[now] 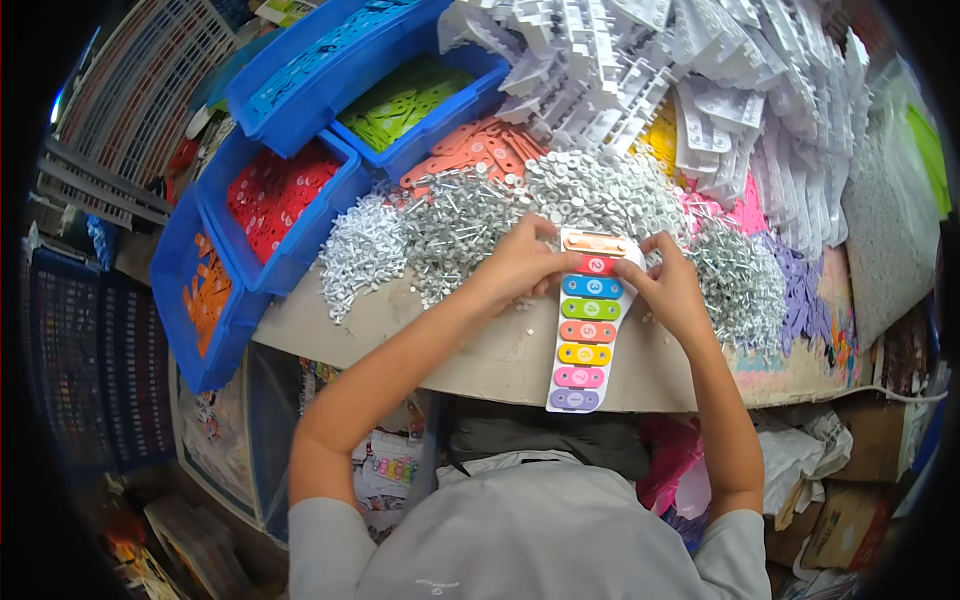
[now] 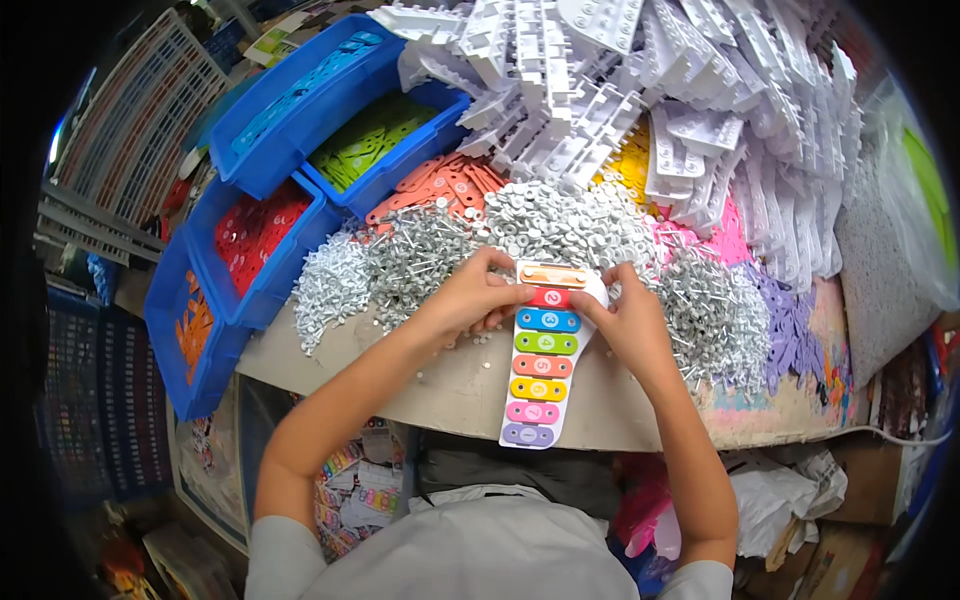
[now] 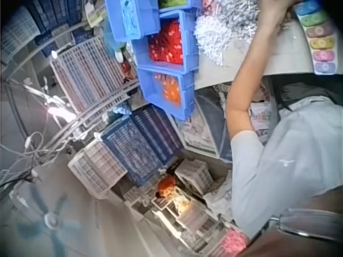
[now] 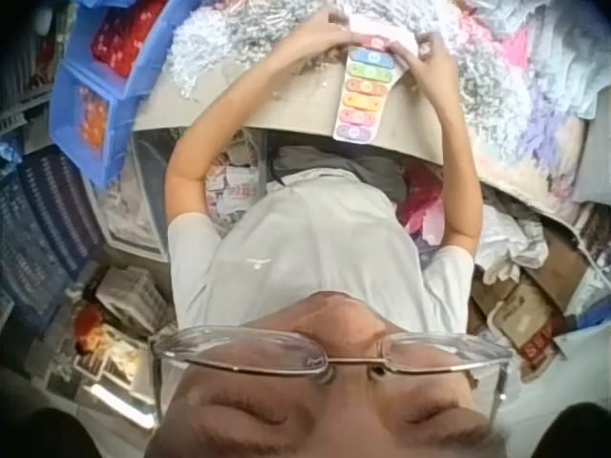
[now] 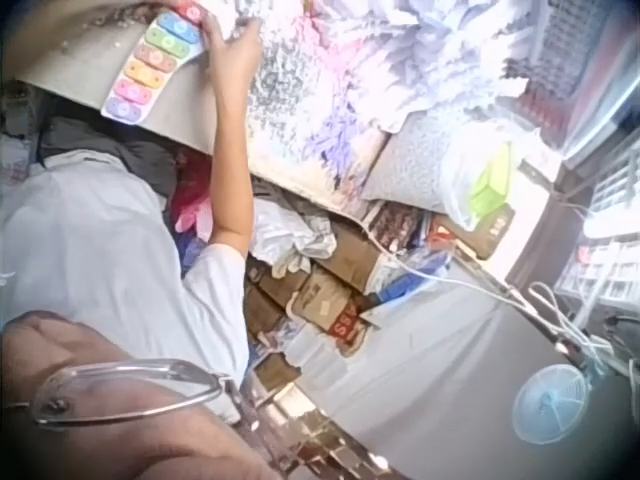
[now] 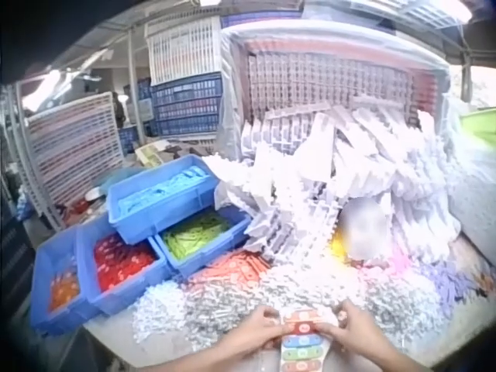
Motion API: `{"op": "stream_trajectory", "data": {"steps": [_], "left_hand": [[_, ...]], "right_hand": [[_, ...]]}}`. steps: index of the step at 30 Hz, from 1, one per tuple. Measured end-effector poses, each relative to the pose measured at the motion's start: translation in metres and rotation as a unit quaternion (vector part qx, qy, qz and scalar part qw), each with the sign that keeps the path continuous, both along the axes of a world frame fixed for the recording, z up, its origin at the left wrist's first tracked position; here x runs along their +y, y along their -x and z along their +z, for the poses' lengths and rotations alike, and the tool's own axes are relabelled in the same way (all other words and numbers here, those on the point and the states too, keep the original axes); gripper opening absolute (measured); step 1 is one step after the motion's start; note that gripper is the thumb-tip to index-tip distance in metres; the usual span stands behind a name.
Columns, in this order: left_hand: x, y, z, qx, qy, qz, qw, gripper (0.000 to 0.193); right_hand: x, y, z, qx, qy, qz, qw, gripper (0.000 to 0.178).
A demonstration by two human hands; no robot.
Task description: Assembling a colorful toy by inserting small plastic pieces into a white base.
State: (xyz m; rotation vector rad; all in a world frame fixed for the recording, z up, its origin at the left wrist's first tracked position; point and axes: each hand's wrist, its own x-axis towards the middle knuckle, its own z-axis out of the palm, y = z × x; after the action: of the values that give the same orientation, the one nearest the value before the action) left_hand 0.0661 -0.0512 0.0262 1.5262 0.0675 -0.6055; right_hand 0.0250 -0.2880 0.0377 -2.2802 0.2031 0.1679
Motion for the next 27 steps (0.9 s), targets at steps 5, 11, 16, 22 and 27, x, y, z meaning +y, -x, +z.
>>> {"op": "stream_trajectory", "data": {"steps": [5, 11, 16, 22, 27], "left_hand": [[-0.008, -0.022, -0.029, 0.04, -0.015, -0.142, 0.989, 0.039], [-0.015, -0.012, -0.018, 0.078, 0.058, -0.082, 0.992, 0.029], [-0.021, -0.012, -0.035, 0.053, 0.06, -0.048, 0.996, 0.03], [-0.014, 0.001, -0.048, -0.12, -0.053, -0.035, 0.991, 0.026], [0.048, 0.049, 0.011, -0.289, -0.195, 0.095, 0.933, 0.03]], "right_hand": [[-0.013, -0.009, -0.005, 0.072, -0.067, 0.034, 0.995, 0.044], [-0.016, -0.016, -0.001, 0.13, -0.067, 0.064, 0.987, 0.042], [-0.02, -0.019, -0.014, 0.085, -0.034, 0.089, 0.992, 0.037], [-0.008, -0.005, -0.014, -0.013, 0.028, 0.078, 0.996, 0.037], [-0.035, 0.069, -0.008, -0.296, 0.197, -0.005, 0.935, 0.018]]}}
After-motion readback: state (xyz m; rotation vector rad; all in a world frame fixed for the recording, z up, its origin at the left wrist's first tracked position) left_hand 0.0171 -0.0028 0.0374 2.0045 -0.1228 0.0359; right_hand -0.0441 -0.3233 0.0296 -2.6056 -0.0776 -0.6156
